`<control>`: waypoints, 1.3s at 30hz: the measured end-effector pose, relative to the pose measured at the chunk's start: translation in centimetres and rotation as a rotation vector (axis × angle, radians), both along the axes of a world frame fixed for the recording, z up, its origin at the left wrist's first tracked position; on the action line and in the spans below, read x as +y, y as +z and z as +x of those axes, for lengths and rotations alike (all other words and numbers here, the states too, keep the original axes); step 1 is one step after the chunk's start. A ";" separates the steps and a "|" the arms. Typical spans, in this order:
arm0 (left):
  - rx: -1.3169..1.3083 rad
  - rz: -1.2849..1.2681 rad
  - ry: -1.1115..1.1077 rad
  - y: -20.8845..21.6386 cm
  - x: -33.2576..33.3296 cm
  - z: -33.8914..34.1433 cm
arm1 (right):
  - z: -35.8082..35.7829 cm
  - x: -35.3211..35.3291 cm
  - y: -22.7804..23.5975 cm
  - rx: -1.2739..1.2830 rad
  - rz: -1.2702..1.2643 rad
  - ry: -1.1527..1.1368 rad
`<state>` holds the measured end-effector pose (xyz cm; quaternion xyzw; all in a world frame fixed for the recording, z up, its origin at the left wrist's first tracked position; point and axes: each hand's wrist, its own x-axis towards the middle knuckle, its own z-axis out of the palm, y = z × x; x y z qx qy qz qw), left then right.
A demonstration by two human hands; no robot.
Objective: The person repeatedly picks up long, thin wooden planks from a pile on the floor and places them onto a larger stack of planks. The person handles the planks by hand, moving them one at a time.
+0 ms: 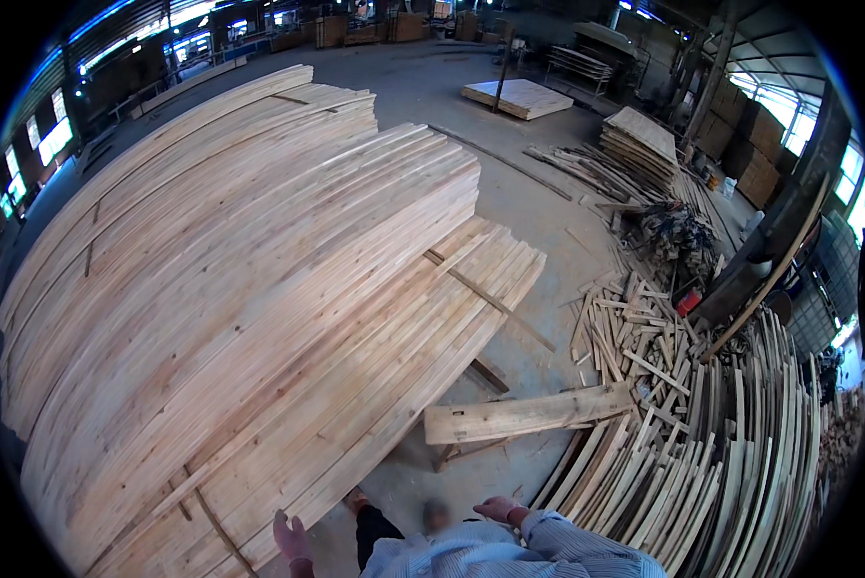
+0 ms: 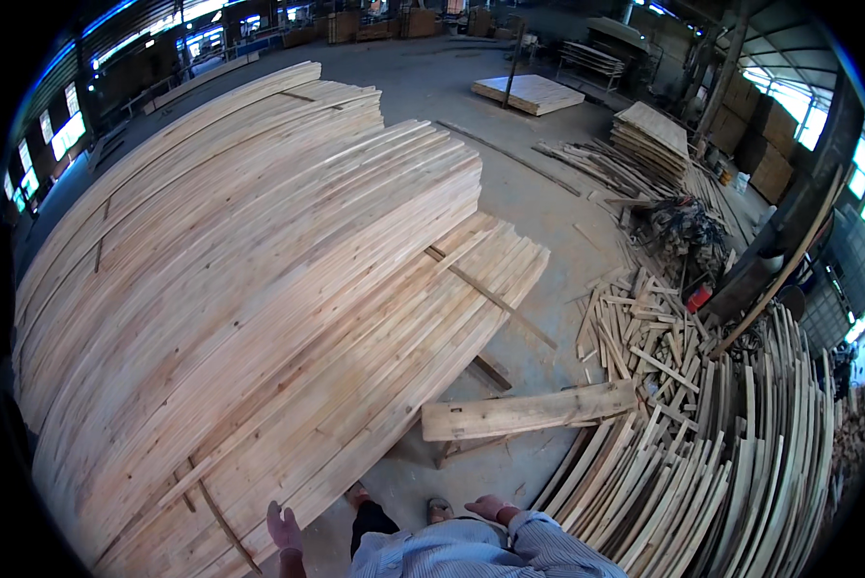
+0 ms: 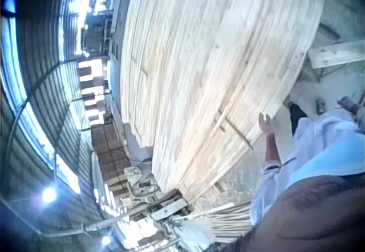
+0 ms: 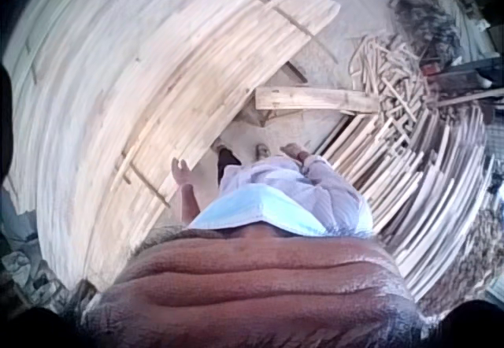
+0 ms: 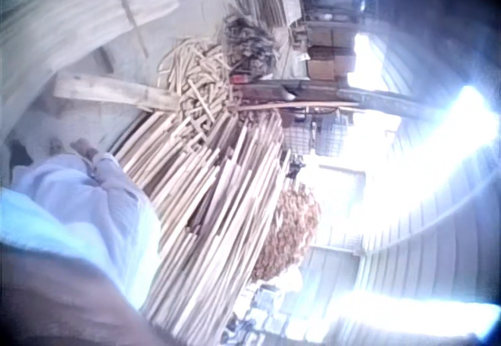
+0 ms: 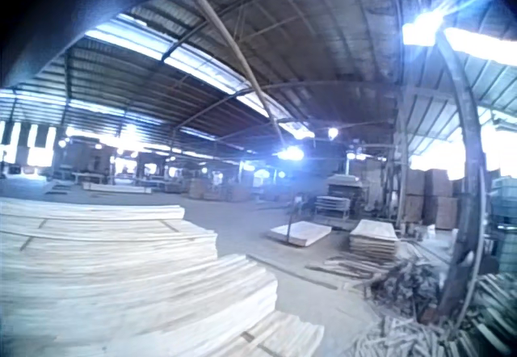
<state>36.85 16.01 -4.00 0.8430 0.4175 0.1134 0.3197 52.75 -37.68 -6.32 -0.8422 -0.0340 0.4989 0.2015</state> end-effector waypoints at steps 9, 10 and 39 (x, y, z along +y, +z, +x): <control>0.585 0.105 -0.336 -6.9 17.3 18.8 | -3.3 3.1 0.8 0.166 -0.204 -0.156; 0.636 0.122 -0.364 -8.1 18.7 20.0 | -4.2 3.8 -0.3 0.120 -0.169 -0.035; 0.910 0.331 -0.945 -11.6 23.2 26.1 | -2.7 13.6 5.4 0.191 -0.150 -0.352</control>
